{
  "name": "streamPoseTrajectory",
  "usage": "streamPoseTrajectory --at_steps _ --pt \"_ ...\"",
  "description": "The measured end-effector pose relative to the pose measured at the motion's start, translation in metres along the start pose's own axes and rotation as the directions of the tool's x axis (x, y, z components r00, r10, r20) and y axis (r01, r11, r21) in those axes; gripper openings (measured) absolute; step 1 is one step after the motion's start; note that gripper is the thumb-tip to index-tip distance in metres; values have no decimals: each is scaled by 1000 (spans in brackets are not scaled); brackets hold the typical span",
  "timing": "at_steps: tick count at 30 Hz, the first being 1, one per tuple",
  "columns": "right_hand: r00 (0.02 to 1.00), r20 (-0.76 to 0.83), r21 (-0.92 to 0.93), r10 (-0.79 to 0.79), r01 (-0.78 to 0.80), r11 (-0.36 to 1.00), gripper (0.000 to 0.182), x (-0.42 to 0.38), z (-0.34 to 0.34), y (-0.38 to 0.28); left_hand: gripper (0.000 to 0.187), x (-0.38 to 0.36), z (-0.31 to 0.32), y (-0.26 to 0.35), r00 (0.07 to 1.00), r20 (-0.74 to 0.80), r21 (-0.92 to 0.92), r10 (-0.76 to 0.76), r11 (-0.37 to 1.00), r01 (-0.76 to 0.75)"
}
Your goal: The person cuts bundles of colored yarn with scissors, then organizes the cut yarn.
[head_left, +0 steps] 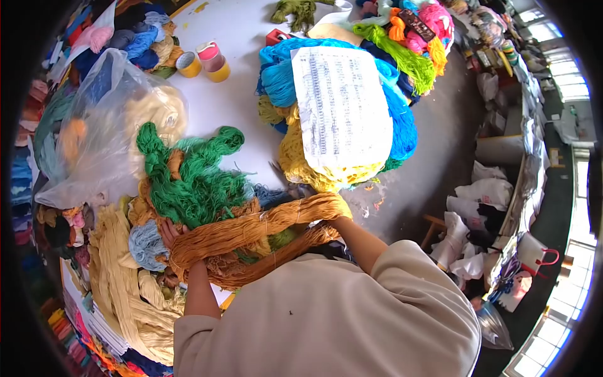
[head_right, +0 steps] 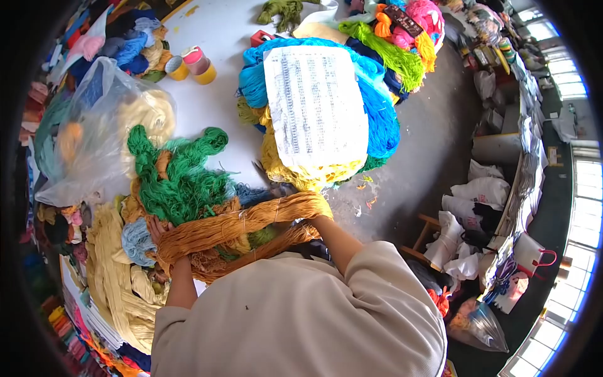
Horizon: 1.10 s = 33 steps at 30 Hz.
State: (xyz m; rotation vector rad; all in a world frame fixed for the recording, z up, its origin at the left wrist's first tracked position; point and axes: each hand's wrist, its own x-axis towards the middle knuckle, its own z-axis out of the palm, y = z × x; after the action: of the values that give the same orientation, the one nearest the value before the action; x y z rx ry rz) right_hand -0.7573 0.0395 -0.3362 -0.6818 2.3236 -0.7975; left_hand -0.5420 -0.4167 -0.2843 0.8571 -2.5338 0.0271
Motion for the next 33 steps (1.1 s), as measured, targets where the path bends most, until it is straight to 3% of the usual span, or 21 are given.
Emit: streamPoseTrajectory --at_steps 1,3,5,7,12,13,15,20,22,25,29,33 --pt "998 53 -83 -41 45 996 31 0 -8 -9 50 -1 -3 3 999 12 21 -35 999 35" --pt "995 82 -52 -56 60 997 32 1 -9 -5 49 -1 -3 2 998 38 30 -51 998 50" --pt "996 89 -59 -17 23 998 32 -1 -9 -2 50 4 -3 -2 999 -4 -8 44 999 -44" --pt "993 106 -86 -61 70 994 32 0 -7 3 51 3 -1 -3 999 -10 -35 31 999 -32" --pt "967 159 -125 201 -182 975 34 9 1 21 51 3 -3 0 1000 -12 -19 26 999 -26" --pt "967 166 -187 193 -161 969 42 11 4 25 51 2 -3 2 1000 -13 -18 26 1000 -26" --pt "966 175 -196 190 -155 968 42 11 1 24 52 1 -7 8 997 48 -9 -64 998 65" --pt "939 270 -182 213 -167 969 43 19 -3 22 53 1 -11 11 989 100 -11 -104 994 106" --pt "937 306 -360 166 -48 932 44 23 0 24 52 2 -10 11 988 107 -13 -109 994 111" --pt "929 301 -229 215 -148 962 46 24 11 38 53 2 -13 12 986 118 -14 -121 992 124" --pt "950 241 -289 200 -126 949 48 14 14 41 54 1 -11 13 983 117 11 -140 990 140" --pt "927 241 -229 288 -235 945 51 8 3 25 56 0 -9 11 987 95 1 -132 991 132"
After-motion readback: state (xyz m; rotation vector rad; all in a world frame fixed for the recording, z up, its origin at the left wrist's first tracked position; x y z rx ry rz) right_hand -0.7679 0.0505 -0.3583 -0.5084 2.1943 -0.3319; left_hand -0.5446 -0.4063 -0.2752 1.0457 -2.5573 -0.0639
